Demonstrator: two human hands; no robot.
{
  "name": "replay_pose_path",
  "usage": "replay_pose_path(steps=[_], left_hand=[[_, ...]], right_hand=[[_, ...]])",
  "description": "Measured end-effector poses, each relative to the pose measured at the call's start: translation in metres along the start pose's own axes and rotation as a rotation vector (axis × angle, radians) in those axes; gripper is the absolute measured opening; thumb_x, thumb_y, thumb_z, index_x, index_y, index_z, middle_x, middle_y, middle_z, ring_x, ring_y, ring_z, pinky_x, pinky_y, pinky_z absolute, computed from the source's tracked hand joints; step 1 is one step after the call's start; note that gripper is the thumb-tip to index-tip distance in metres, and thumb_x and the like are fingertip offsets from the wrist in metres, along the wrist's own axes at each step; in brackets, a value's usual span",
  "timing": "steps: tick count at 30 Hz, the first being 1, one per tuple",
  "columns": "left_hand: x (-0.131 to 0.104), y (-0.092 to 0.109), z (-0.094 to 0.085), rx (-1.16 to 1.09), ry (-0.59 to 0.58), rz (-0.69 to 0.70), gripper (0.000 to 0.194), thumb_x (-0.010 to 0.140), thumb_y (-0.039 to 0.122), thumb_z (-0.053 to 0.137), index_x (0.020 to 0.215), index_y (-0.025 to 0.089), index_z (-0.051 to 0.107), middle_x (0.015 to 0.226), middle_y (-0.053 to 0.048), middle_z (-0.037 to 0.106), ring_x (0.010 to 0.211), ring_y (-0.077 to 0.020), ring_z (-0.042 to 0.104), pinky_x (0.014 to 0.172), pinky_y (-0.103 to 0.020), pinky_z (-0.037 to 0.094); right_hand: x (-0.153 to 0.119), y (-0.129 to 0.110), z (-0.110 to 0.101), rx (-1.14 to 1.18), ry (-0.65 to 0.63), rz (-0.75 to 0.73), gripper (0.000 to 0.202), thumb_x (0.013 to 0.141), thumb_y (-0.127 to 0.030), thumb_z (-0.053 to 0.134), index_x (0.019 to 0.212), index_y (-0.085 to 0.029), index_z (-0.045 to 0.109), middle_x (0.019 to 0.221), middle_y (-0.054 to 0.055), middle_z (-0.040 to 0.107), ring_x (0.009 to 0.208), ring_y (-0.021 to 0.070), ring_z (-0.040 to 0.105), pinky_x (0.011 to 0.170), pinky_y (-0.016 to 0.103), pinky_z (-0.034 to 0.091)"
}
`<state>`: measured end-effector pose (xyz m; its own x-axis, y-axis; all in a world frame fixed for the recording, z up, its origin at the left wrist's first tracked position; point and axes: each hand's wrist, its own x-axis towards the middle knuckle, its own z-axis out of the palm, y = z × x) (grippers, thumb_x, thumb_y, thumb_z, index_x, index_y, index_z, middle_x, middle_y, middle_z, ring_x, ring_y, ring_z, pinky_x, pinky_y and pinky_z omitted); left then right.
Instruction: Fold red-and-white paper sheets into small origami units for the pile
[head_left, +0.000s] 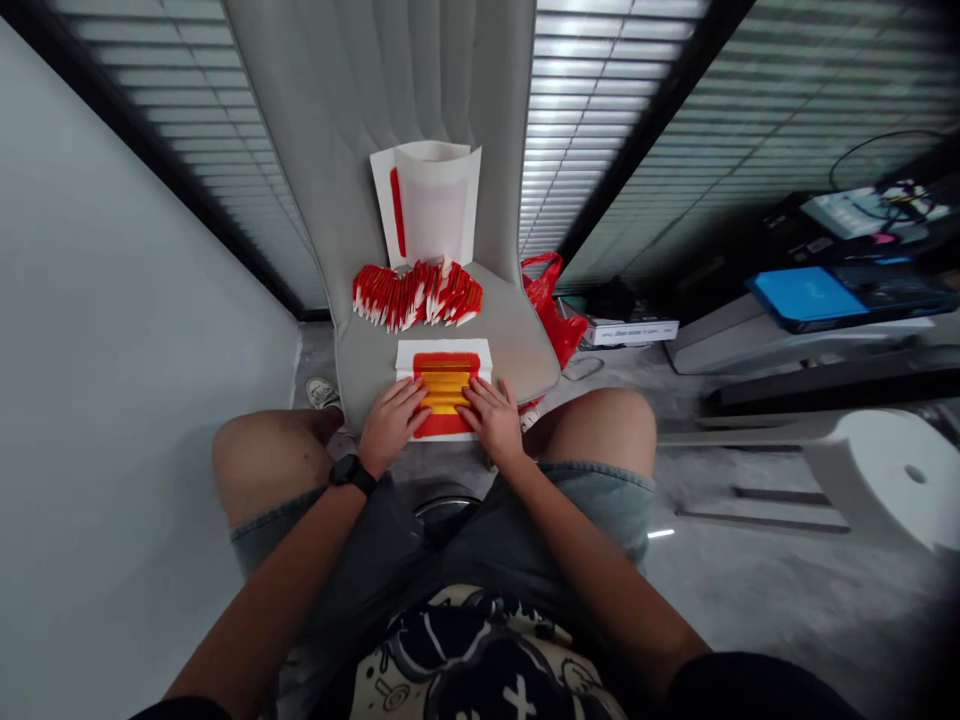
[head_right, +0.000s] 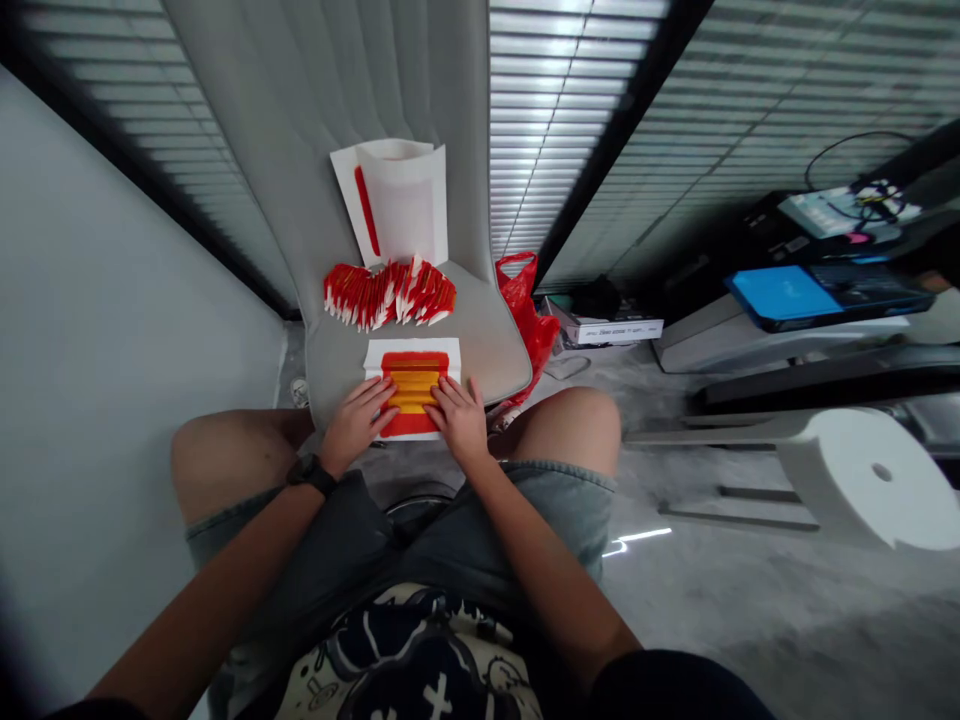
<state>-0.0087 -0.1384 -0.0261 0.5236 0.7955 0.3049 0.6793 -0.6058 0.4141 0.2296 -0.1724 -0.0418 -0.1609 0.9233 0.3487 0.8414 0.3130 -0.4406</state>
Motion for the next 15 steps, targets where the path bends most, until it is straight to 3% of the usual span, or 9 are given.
replay_pose_path(steps=[4, 15], left_hand=[[-0.0016, 0.0004, 0.0013, -0.001, 0.019, 0.005, 0.038, 0.100, 0.036, 0.052, 0.134, 0.020, 0.062, 0.142, -0.010, 0.061, 0.136, -0.0250, 0.050, 0.114, -0.048, 0.045], [0.0019, -0.0025, 0.0041, -0.069, 0.070, -0.054, 0.031, 0.097, 0.038, 0.060, 0.123, 0.023, 0.069, 0.132, -0.008, 0.067, 0.126, -0.0262, 0.056, 0.108, -0.049, 0.048]], right_hand=[[0.0018, 0.0055, -0.0023, 0.016, -0.007, -0.035, 0.033, 0.097, -0.036, 0.061, 0.125, -0.021, 0.070, 0.134, 0.012, 0.066, 0.132, 0.0266, 0.057, 0.117, 0.053, 0.036], [0.0047, 0.0102, -0.0032, 0.060, 0.014, -0.013, 0.025, 0.097, -0.034, 0.061, 0.114, -0.023, 0.075, 0.126, 0.009, 0.072, 0.125, 0.0271, 0.061, 0.118, 0.056, 0.033]])
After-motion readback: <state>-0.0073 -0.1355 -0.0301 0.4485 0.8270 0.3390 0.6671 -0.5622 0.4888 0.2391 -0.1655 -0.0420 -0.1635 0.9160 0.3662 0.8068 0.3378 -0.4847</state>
